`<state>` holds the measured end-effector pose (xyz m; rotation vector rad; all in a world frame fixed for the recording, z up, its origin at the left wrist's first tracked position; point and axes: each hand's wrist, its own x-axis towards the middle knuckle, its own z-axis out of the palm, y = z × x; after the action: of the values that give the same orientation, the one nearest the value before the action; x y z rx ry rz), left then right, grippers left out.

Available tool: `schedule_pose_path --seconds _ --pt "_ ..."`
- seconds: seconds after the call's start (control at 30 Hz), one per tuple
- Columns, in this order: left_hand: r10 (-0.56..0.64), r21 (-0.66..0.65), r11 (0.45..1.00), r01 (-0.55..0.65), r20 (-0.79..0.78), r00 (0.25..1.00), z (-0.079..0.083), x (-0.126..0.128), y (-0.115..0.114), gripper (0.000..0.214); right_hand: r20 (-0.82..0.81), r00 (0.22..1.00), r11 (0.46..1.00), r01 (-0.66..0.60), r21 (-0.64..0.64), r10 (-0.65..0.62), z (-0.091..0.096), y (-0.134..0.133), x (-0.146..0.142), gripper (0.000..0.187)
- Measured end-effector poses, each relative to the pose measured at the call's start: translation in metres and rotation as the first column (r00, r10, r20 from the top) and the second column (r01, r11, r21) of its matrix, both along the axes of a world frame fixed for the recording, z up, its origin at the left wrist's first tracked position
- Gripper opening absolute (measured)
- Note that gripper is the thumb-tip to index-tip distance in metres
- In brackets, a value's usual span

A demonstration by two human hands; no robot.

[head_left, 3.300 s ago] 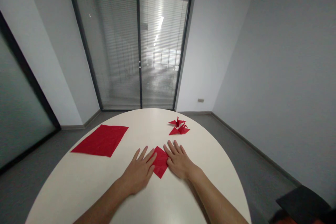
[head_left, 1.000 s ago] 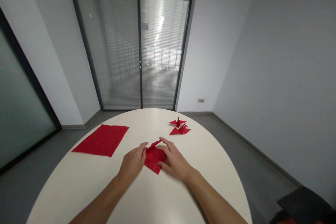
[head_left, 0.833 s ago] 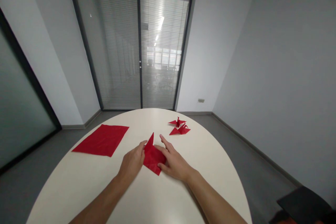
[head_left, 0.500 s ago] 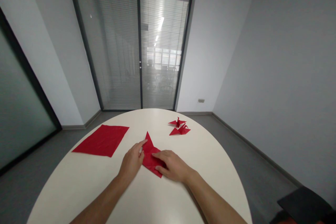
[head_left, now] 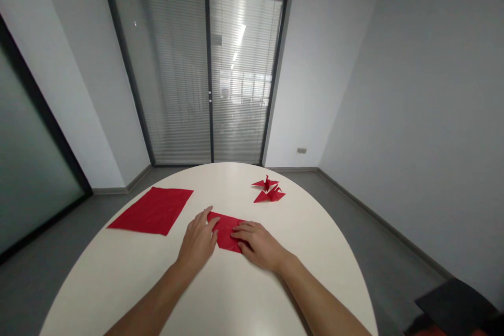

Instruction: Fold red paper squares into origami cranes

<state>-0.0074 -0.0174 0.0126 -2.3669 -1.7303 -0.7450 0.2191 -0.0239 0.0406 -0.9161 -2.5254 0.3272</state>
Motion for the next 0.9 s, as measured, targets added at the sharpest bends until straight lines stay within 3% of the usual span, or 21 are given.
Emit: schedule_pose_path --seconds 0.2,0.47,0.63,0.9 --pt "-0.215 -0.101 0.971 0.215 0.015 0.977 -0.021 -0.003 0.008 0.047 -0.014 0.999 0.999 -0.030 -0.009 0.030 0.002 -0.001 0.001 0.051" --pt "-0.220 -0.292 0.937 0.194 -0.059 0.974 -0.009 0.000 -0.003 0.049 0.009 1.000 0.997 -0.023 -0.077 0.024 -0.003 -0.004 -0.001 0.049" --pt "-0.104 -0.310 0.949 0.053 -0.152 0.983 -0.006 0.003 -0.007 0.055 0.097 0.995 0.988 0.038 -0.149 -0.023 -0.006 -0.004 0.000 0.052" --pt "0.143 -0.153 0.973 -0.173 -0.191 0.971 -0.009 -0.003 -0.002 0.056 0.125 0.991 0.986 0.057 -0.159 -0.037 -0.003 -0.006 -0.001 0.053"
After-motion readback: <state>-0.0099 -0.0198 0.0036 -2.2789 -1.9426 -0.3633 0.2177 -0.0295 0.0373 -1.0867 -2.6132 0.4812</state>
